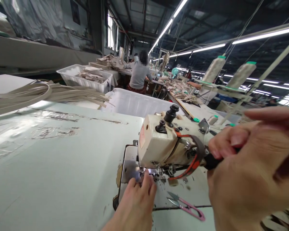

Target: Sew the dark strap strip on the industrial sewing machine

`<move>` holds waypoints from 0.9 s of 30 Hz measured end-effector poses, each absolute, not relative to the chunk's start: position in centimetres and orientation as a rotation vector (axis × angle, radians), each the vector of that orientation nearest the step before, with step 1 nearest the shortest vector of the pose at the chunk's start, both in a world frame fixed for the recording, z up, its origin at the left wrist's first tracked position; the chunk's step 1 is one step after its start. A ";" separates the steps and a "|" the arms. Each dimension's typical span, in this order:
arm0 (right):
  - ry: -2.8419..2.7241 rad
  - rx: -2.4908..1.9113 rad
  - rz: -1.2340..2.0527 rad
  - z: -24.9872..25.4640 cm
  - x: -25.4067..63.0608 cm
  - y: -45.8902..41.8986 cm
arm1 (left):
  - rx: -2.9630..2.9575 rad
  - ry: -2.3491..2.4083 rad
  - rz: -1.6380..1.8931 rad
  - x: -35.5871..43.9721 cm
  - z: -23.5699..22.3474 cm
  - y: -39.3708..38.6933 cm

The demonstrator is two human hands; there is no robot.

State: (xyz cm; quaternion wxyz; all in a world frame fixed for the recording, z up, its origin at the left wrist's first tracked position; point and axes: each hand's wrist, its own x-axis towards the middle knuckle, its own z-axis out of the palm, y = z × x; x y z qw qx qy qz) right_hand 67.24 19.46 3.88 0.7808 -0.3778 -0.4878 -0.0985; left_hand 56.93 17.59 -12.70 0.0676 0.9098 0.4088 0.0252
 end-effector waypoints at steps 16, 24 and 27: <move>-1.492 -0.313 0.939 5.1 72.6 19.0 | 2.781 1.299 0.000 57.1 -13.3 17.9; -1.418 -0.363 0.948 5.2 72.7 18.7 | 2.761 1.242 0.033 56.9 -13.8 18.1; -1.420 -0.385 0.953 4.9 72.8 18.8 | 2.783 1.234 0.027 56.9 -13.9 18.0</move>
